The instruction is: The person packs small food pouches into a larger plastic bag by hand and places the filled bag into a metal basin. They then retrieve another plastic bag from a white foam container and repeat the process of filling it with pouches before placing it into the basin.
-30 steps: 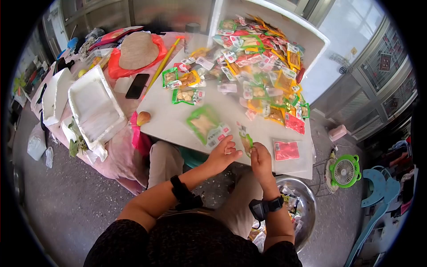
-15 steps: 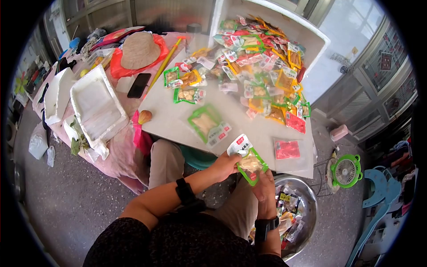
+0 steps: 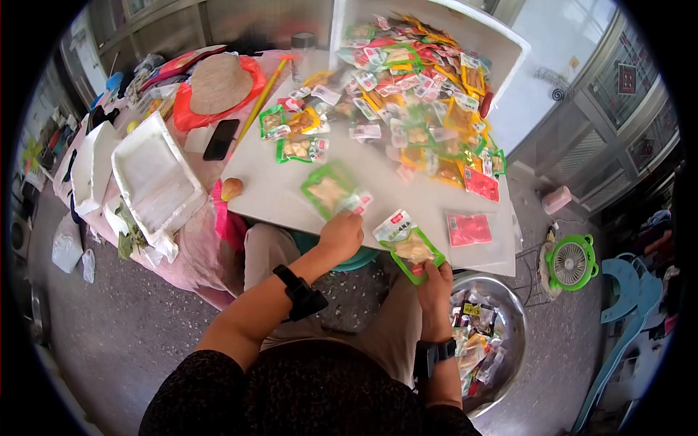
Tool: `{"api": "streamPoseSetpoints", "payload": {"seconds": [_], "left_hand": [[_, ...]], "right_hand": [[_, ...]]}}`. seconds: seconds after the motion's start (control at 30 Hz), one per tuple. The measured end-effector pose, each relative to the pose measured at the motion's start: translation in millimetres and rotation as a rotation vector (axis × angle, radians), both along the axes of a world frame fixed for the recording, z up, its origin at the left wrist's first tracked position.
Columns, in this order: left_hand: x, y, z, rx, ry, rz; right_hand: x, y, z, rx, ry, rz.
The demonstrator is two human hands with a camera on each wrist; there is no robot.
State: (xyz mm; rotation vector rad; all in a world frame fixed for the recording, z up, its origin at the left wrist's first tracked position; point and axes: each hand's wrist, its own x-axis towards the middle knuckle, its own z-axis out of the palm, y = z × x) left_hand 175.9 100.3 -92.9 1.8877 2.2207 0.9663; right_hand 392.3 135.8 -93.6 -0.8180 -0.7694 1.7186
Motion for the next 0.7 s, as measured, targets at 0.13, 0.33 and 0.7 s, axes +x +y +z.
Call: {"api": "streamPoseSetpoints", "payload": {"seconds": [0.13,0.33,0.7], "left_hand": [[7,-1,9,0.057,-0.097,0.019],[12,-6,14,0.207,0.023,-0.060],[24,-18,19,0.313,0.104,-0.135]], "right_hand": [[-4,8,-5,-0.002,-0.054,0.092],[-29,17,2,-0.064,-0.066,0.189],[-89,26,5,-0.215,-0.067,0.377]]}}
